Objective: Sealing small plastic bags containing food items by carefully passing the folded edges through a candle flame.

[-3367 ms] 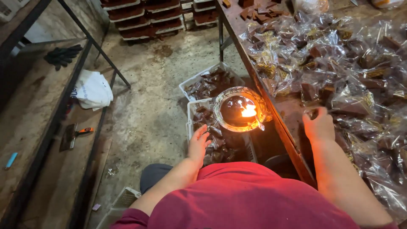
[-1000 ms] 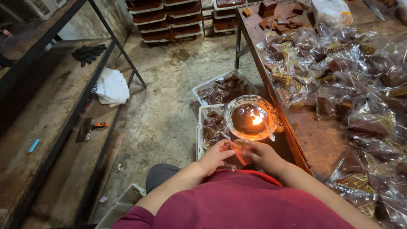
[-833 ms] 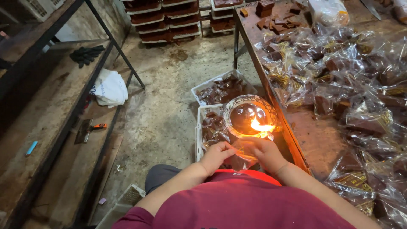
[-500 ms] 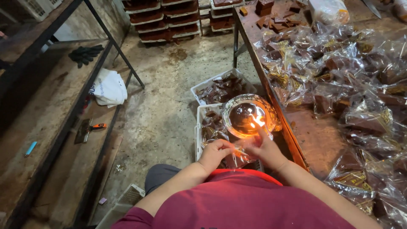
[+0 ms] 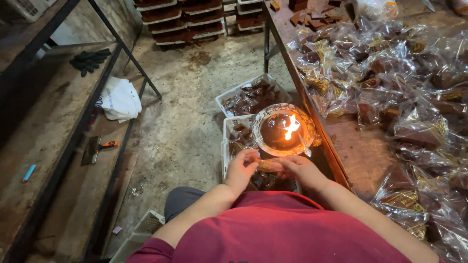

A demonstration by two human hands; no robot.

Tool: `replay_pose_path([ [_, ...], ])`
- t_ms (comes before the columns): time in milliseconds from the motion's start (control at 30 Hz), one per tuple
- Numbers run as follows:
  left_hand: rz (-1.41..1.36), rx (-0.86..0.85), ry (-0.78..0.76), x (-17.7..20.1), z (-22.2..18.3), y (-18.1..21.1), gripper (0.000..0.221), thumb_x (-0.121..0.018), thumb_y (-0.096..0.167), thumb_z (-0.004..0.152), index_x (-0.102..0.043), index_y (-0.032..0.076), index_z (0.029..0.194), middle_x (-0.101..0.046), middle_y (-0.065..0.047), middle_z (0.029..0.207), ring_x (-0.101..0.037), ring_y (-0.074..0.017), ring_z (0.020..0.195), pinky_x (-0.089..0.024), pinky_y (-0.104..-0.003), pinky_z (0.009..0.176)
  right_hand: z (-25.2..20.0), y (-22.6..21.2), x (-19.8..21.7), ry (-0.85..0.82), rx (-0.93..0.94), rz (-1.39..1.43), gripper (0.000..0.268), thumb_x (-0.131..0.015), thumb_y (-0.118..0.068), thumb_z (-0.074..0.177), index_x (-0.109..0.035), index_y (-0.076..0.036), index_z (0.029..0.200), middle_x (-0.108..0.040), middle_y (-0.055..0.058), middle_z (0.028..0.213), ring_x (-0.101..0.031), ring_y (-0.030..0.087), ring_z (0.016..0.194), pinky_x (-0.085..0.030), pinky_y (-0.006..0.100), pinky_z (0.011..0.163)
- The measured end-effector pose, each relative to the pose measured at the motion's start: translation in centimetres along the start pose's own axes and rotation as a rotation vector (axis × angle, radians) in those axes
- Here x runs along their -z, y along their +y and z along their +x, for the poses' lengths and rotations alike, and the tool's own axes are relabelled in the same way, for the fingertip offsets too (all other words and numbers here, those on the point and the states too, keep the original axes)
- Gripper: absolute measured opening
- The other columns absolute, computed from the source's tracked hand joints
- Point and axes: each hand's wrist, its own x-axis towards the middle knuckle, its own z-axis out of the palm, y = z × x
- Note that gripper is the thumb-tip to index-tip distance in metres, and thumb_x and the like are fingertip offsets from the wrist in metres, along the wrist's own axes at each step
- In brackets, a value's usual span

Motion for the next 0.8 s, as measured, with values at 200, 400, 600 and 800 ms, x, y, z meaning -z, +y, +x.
replay_pose_path([
  [200, 0.507, 0.078, -0.516, -0.1, -2.0, 5.9, 0.075, -0.076, 0.063, 0.080, -0.058, 0.017, 0.136, -0.066, -0.014, 0.127, -0.058, -0.0321, 0.130, -0.046, -0.042, 0.113, -3.2, -3.8, -2.7, 0.091, -0.017, 0.435, 0.017, -0.071, -0.005, 0.093, -0.064, 0.004, 0.106, -0.060, 0.012, 0.086, -0.066, 0.023, 0.082, -0.057, 0.038, 0.086],
  [400, 0.305, 0.111, -0.468, -0.8, -1.3, 1.0, 0.055, -0.082, 0.048, 0.077, -0.069, 0.021, 0.122, -0.075, -0.006, 0.106, -0.070, -0.0252, 0.109, -0.055, -0.038, 0.092, -5.8, -6.9, -4.2, -0.070, 0.086, 0.287, 0.062, -0.068, -0.004, 0.091, -0.051, -0.014, 0.150, -0.058, 0.007, 0.092, -0.062, 0.016, 0.086, -0.054, 0.027, 0.082],
  [600, 0.145, 0.220, -0.497, -1.5, -2.0, 4.2, 0.074, -0.080, 0.056, 0.081, -0.050, 0.028, 0.142, -0.062, -0.012, 0.139, -0.055, -0.0324, 0.134, -0.044, -0.042, 0.114, -0.4, -0.6, -0.5, -0.031, 0.242, -0.366, 0.023, -0.077, -0.026, 0.092, -0.084, -0.005, 0.098, -0.077, 0.012, 0.096, -0.069, 0.022, 0.097, -0.055, 0.038, 0.092],
  [800, 0.085, -0.013, -0.169, -1.1, -1.4, 10.9, 0.030, -0.056, 0.026, 0.099, -0.077, 0.008, 0.110, -0.074, -0.022, 0.107, -0.066, -0.0436, 0.107, -0.053, -0.053, 0.097, -1.3, -1.0, -1.4, -0.302, 0.340, -0.649, 0.023, -0.084, -0.025, 0.085, -0.073, -0.007, 0.095, -0.072, 0.005, 0.096, -0.067, 0.021, 0.088, -0.057, 0.038, 0.085],
])
